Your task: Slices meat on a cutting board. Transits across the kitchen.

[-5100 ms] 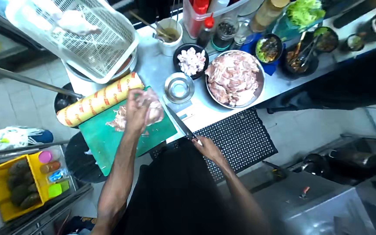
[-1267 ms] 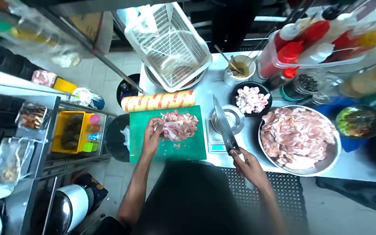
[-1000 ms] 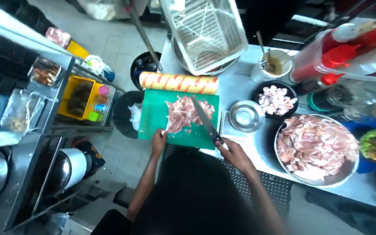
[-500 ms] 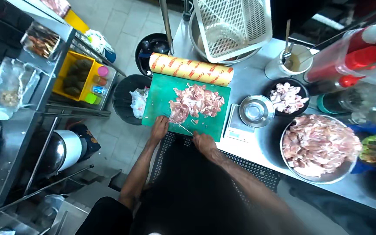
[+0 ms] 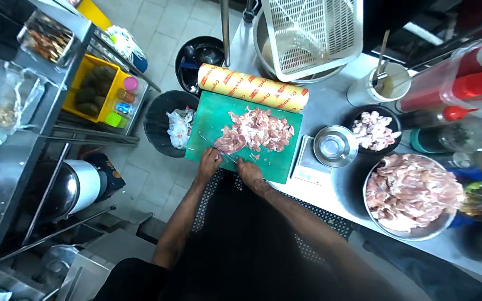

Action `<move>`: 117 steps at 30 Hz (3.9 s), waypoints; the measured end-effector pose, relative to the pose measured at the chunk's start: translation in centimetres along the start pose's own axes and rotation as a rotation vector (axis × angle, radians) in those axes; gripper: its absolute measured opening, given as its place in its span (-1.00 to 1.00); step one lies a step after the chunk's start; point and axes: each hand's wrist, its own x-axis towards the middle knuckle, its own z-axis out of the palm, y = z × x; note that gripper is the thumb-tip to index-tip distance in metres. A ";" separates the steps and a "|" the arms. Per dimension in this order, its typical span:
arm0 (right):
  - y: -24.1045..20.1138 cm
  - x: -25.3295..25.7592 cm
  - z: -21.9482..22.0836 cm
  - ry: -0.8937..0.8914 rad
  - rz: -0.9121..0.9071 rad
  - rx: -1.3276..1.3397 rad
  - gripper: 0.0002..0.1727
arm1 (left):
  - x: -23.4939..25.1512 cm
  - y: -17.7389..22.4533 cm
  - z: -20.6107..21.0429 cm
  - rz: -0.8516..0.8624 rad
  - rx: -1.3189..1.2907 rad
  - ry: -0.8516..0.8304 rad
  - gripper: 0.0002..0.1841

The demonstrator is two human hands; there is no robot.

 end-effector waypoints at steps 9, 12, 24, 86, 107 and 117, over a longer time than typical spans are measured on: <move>1.5 -0.9 -0.9 0.017 -0.007 -0.017 -0.63 | -0.3 -0.4 0.2 -0.151 -0.072 0.074 -0.86; 4.0 -3.0 -1.1 -0.005 0.023 -0.003 -0.55 | -0.2 -0.1 0.4 -0.231 -0.040 0.088 -0.78; 4.9 -6.6 -2.2 0.109 0.051 0.183 -0.46 | -1.5 1.9 0.4 -0.293 0.009 0.165 -0.74; 20.0 -18.0 6.0 0.215 0.220 0.731 -0.46 | 9.6 10.9 2.9 0.118 0.197 -0.414 -0.58; 22.5 -17.0 2.8 0.211 0.198 0.729 -0.41 | 15.4 7.4 -2.7 -0.385 -0.068 -0.268 -0.39; 23.2 -18.4 4.7 0.258 0.276 0.869 -0.43 | 17.1 10.3 -1.1 -0.464 -0.552 -0.397 -0.66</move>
